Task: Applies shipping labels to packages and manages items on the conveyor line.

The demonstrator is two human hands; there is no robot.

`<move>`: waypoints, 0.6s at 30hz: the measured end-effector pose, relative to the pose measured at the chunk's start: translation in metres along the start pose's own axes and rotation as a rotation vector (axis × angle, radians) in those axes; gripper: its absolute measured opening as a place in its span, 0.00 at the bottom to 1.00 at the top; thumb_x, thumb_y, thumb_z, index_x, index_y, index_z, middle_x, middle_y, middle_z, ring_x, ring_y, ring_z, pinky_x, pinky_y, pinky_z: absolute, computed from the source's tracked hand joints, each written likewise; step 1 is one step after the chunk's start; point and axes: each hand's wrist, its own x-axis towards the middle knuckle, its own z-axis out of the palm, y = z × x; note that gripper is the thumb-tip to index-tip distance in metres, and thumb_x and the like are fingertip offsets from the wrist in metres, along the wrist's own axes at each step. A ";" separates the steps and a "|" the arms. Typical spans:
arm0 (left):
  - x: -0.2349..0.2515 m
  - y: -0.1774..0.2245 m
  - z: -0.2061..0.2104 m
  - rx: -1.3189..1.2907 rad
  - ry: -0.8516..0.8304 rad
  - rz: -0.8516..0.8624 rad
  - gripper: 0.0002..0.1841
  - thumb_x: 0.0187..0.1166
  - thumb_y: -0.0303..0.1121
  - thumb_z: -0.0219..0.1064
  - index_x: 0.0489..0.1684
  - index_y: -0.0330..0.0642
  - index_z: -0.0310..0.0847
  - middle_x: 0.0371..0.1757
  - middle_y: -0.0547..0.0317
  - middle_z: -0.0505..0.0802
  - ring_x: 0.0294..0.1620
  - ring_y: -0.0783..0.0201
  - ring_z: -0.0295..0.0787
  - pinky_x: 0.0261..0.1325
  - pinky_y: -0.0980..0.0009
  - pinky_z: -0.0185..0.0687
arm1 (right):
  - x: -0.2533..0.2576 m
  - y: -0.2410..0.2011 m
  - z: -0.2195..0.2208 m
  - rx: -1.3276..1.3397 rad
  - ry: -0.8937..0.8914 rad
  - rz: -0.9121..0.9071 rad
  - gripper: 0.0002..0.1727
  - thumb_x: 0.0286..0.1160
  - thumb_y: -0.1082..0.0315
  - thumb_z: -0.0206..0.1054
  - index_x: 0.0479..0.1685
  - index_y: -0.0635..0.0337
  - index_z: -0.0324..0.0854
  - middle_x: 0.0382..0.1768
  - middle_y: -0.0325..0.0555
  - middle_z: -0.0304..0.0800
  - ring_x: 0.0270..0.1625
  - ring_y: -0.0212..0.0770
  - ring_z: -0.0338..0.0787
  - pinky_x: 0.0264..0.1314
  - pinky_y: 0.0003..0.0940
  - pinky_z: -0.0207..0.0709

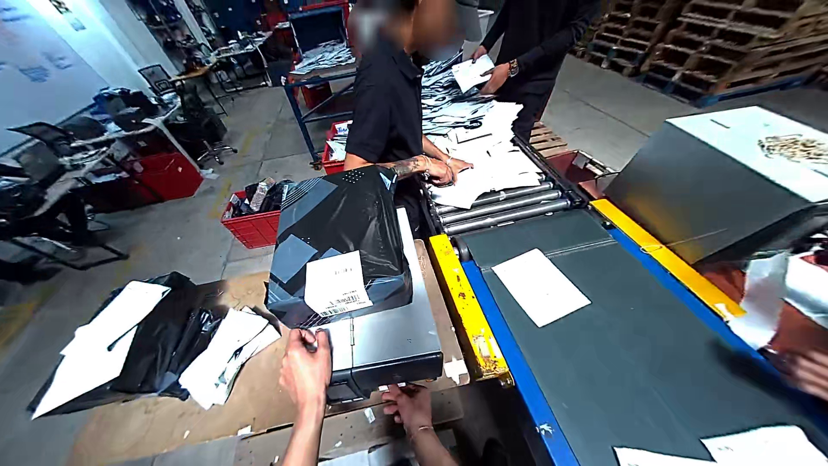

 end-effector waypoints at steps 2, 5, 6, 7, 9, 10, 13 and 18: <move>0.000 -0.004 0.000 0.000 -0.007 0.024 0.15 0.78 0.45 0.65 0.39 0.41 0.83 0.33 0.46 0.90 0.38 0.41 0.89 0.38 0.34 0.75 | -0.004 0.000 0.008 0.000 0.087 -0.062 0.09 0.79 0.71 0.73 0.42 0.72 0.88 0.27 0.51 0.96 0.23 0.40 0.93 0.28 0.35 0.88; -0.003 -0.005 0.007 -0.039 -0.044 0.071 0.18 0.79 0.45 0.65 0.45 0.35 0.84 0.39 0.38 0.90 0.45 0.36 0.89 0.45 0.31 0.77 | -0.018 -0.009 -0.009 -0.072 0.074 -0.184 0.09 0.77 0.71 0.73 0.34 0.71 0.88 0.23 0.49 0.94 0.21 0.39 0.91 0.29 0.37 0.88; -0.004 -0.006 0.008 -0.061 -0.044 0.092 0.19 0.79 0.44 0.65 0.45 0.32 0.83 0.40 0.37 0.90 0.45 0.37 0.88 0.47 0.32 0.77 | -0.022 -0.010 -0.032 -0.112 0.053 -0.223 0.13 0.78 0.66 0.74 0.31 0.68 0.88 0.23 0.48 0.94 0.21 0.39 0.92 0.30 0.38 0.89; -0.004 -0.006 0.008 -0.079 -0.044 0.112 0.19 0.79 0.43 0.65 0.45 0.30 0.82 0.39 0.37 0.89 0.44 0.40 0.87 0.48 0.37 0.78 | -0.021 -0.012 -0.068 -0.141 0.057 -0.262 0.15 0.79 0.62 0.74 0.32 0.67 0.89 0.24 0.48 0.95 0.23 0.40 0.93 0.32 0.40 0.90; 0.000 -0.002 0.012 -0.114 -0.037 0.134 0.19 0.79 0.41 0.65 0.44 0.27 0.80 0.38 0.40 0.87 0.43 0.49 0.85 0.50 0.47 0.80 | 0.004 -0.022 -0.168 -0.207 0.249 -0.328 0.16 0.82 0.59 0.70 0.36 0.66 0.89 0.26 0.48 0.95 0.26 0.43 0.95 0.33 0.44 0.92; 0.001 -0.003 0.015 -0.124 -0.025 0.131 0.18 0.79 0.40 0.65 0.43 0.27 0.79 0.37 0.42 0.86 0.41 0.54 0.83 0.50 0.52 0.79 | 0.028 -0.034 -0.225 -0.251 0.392 -0.341 0.17 0.83 0.58 0.68 0.37 0.65 0.89 0.27 0.47 0.95 0.28 0.44 0.94 0.36 0.47 0.90; 0.001 -0.004 0.017 -0.086 -0.012 0.092 0.17 0.79 0.40 0.64 0.42 0.28 0.79 0.36 0.46 0.84 0.40 0.55 0.81 0.49 0.52 0.76 | 0.105 -0.071 -0.372 -0.404 0.703 -0.271 0.23 0.82 0.50 0.69 0.39 0.65 0.91 0.34 0.53 0.96 0.40 0.55 0.95 0.51 0.63 0.85; -0.007 0.015 0.005 -0.055 0.024 0.044 0.16 0.78 0.38 0.64 0.38 0.30 0.83 0.34 0.41 0.87 0.39 0.44 0.85 0.44 0.39 0.77 | 0.089 -0.060 -0.456 -0.880 0.674 0.106 0.50 0.64 0.28 0.72 0.63 0.73 0.84 0.63 0.74 0.87 0.69 0.71 0.85 0.70 0.74 0.73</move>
